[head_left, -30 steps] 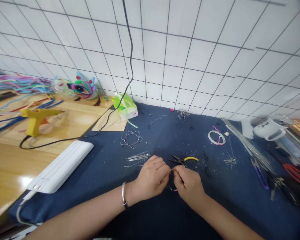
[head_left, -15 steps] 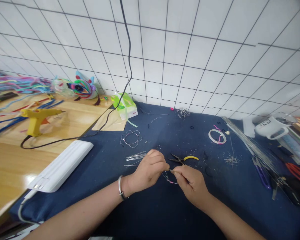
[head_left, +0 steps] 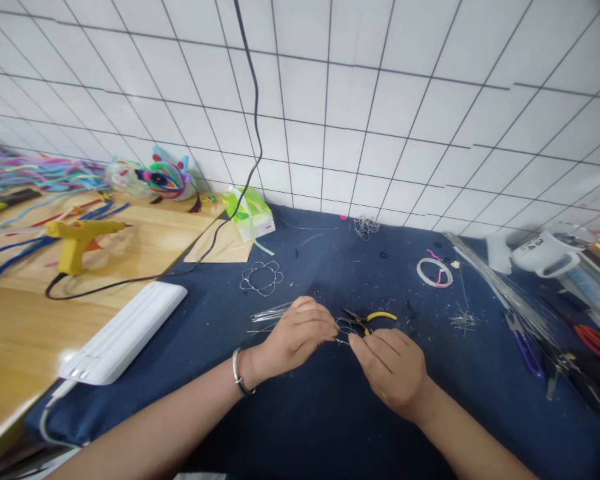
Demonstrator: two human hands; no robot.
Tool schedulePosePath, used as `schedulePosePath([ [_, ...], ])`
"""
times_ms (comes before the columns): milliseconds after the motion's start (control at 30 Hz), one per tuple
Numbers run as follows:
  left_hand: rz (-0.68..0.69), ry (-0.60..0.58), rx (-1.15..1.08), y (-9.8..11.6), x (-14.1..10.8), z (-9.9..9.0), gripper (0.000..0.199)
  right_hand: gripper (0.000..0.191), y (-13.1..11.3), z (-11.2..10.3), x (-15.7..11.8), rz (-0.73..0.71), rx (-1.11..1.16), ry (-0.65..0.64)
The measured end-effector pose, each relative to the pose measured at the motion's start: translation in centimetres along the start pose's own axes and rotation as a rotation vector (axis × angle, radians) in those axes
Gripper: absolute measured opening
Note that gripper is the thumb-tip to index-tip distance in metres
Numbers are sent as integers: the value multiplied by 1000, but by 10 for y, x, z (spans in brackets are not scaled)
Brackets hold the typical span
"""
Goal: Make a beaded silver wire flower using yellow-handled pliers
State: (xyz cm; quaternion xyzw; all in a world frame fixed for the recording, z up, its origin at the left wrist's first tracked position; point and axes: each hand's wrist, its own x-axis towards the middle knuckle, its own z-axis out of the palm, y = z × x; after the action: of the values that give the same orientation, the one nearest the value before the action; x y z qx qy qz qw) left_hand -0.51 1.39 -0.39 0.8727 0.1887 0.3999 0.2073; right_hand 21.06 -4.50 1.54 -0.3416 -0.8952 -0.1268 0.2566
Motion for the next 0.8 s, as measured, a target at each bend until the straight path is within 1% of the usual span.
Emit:
schedulePosePath([
  [100, -25, -26, 5, 3, 2, -1, 17, 32, 1, -1, 1, -16, -14, 2],
  [400, -18, -123, -4, 10, 4, -5, 18, 30, 3, 2, 1, -11, -14, -25],
  [567, -39, -131, -68, 12, 6, -4, 15, 29, 4, 6, -1, 9, 5, -33],
  [700, -97, -145, -161, 13, 7, -2, 14, 31, 4, 9, -2, 25, 24, -25],
  [800, -139, -129, -214, 12, 7, 1, 13, 31, 2, 10, -3, 49, 38, -25],
])
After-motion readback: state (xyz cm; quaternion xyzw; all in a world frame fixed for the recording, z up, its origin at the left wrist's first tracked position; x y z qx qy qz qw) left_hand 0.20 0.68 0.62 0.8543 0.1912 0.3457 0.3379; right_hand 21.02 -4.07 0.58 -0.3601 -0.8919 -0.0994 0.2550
